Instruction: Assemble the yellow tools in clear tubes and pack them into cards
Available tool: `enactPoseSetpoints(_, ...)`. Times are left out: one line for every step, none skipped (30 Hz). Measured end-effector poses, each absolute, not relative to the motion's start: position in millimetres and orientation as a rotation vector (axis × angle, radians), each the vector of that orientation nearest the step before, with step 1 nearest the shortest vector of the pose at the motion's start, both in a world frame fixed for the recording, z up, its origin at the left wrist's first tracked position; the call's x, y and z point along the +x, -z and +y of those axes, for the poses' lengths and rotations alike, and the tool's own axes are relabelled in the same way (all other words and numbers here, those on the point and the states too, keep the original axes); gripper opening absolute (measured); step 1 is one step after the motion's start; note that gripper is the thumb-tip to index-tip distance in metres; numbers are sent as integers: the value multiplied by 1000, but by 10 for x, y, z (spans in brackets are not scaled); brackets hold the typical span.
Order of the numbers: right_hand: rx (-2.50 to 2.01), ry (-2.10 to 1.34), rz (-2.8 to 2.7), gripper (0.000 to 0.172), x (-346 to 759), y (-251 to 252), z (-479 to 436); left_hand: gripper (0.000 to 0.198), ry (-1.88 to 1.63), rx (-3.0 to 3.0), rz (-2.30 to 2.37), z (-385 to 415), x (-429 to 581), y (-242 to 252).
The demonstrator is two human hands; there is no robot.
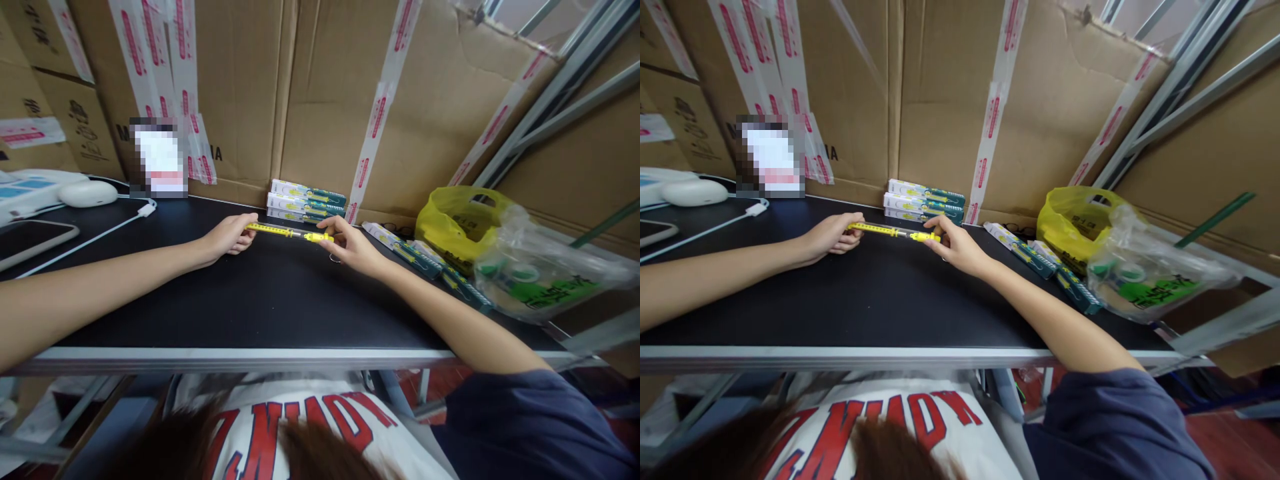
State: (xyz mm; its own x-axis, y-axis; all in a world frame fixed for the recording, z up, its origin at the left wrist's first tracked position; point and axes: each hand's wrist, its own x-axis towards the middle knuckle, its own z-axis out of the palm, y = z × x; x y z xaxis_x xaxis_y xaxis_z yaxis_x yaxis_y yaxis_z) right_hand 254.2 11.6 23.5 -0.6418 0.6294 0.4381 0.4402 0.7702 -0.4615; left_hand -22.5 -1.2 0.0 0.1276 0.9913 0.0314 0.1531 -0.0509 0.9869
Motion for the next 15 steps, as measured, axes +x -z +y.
enactPoseSetpoints(-792,-409,-2375,26,2544,-231,125,31,-1066,1410,1207,-11,-225,1)
enactPoseSetpoints(-787,-396,-2379,26,2547,-227,135,31,-1065,1409,1206,-9,-226,4)
enactPoseSetpoints(-779,-384,-2382,27,2549,-221,145,31,-1063,1409,1205,-5,-227,8)
enactPoseSetpoints(-772,-379,-2384,27,2551,-216,154,31,-1062,1408,1205,-1,-230,12)
enactPoseSetpoints(-768,-382,-2384,27,2552,-212,160,31,-1061,1408,1205,2,-232,15)
enactPoseSetpoints(-767,-397,-2384,27,2553,-209,163,31,-1060,1407,1204,4,-234,18)
enactPoseSetpoints(-771,-424,-2384,28,2553,-207,163,31,-1060,1407,1204,5,-236,18)
enactPoseSetpoints(-780,-463,-2384,29,2553,-207,160,30,-1062,1407,1202,4,-237,17)
enactPoseSetpoints(-793,-510,-2384,30,2553,-208,156,30,-1063,1406,1203,3,-237,15)
enactPoseSetpoints(-808,-559,-2384,32,2553,-210,150,30,-1065,1405,1204,1,-237,13)
enactPoseSetpoints(-820,-603,-2382,33,2554,-213,143,30,-1066,1403,1204,0,-237,10)
enactPoseSetpoints(-829,-638,-2379,34,2554,-216,138,29,-1066,1403,1202,0,-237,9)
enactPoseSetpoints(-833,-663,-2376,35,2555,-218,132,30,-1067,1403,1197,0,-238,8)
enactPoseSetpoints(-833,-677,-2375,35,2555,-220,128,30,-1068,1403,1193,2,-238,9)
enactPoseSetpoints(-829,-680,-2377,35,2556,-222,125,30,-1068,1402,1189,4,-239,9)
